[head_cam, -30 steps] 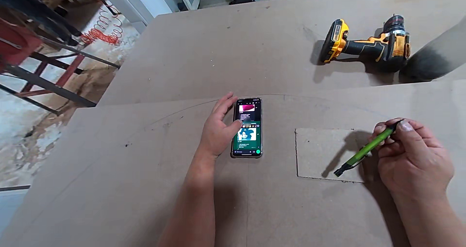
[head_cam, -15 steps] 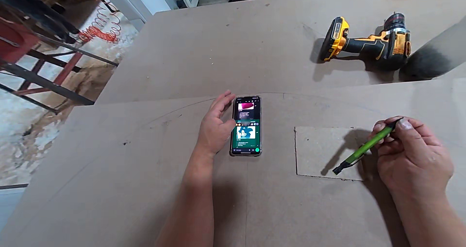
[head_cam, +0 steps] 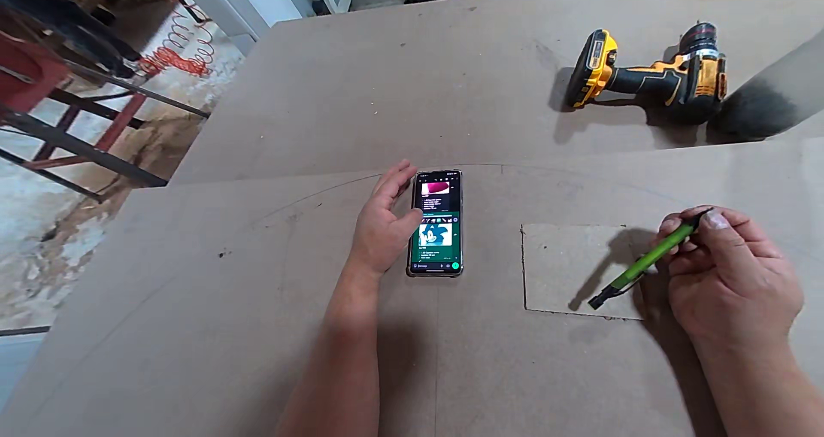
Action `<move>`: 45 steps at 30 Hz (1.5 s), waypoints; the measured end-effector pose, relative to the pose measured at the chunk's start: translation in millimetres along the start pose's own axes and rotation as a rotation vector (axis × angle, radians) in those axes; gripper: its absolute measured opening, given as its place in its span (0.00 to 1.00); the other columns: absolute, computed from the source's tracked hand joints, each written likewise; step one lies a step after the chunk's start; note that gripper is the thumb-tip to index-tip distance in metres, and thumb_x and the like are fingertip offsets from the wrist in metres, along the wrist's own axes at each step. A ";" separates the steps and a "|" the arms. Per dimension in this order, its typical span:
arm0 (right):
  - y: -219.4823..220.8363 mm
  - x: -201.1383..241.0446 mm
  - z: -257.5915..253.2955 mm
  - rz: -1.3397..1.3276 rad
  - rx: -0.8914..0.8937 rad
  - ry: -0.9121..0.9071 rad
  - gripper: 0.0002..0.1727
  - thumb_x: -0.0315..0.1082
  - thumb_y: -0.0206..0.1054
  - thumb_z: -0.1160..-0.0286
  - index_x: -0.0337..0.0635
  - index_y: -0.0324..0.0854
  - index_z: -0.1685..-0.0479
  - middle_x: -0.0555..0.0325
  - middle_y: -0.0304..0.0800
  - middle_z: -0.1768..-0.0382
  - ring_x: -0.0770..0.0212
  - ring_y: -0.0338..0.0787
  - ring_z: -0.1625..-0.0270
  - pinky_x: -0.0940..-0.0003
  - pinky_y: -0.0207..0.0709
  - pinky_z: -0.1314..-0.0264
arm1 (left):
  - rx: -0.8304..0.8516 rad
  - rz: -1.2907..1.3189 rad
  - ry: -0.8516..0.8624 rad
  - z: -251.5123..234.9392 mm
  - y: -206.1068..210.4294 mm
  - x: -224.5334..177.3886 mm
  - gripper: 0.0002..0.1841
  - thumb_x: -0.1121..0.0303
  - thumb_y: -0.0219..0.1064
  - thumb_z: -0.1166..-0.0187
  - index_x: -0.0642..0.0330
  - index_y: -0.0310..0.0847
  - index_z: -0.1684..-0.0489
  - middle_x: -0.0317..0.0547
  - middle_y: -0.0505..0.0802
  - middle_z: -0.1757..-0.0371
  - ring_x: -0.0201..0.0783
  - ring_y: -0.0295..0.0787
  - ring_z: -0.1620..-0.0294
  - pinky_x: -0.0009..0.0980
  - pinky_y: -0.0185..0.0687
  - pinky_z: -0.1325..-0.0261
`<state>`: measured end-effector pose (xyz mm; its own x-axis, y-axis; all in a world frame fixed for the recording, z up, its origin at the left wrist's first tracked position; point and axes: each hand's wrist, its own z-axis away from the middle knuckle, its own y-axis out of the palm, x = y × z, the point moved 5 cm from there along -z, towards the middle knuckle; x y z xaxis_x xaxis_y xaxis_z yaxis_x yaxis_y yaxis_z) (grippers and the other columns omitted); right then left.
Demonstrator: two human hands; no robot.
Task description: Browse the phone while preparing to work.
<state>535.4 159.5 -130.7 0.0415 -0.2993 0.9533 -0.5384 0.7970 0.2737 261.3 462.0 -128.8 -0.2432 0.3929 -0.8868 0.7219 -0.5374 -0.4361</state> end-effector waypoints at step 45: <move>0.0 0.1 0.2 0.008 0.012 0.000 0.12 0.36 0.52 0.08 0.48 0.83 0.50 0.62 0.90 0.58 0.69 0.89 0.61 0.75 0.87 0.56 | -0.018 -0.061 -0.024 -0.4 3.7 2.3 0.35 0.65 0.70 0.29 0.51 0.70 0.15 0.39 0.70 0.10 0.37 0.68 0.13 0.42 0.71 0.14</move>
<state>535.3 159.4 -130.7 0.0371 -0.2931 0.9554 -0.5491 0.7928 0.2645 263.7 461.1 -132.3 -0.3023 0.4060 -0.8624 0.7167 -0.4997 -0.4865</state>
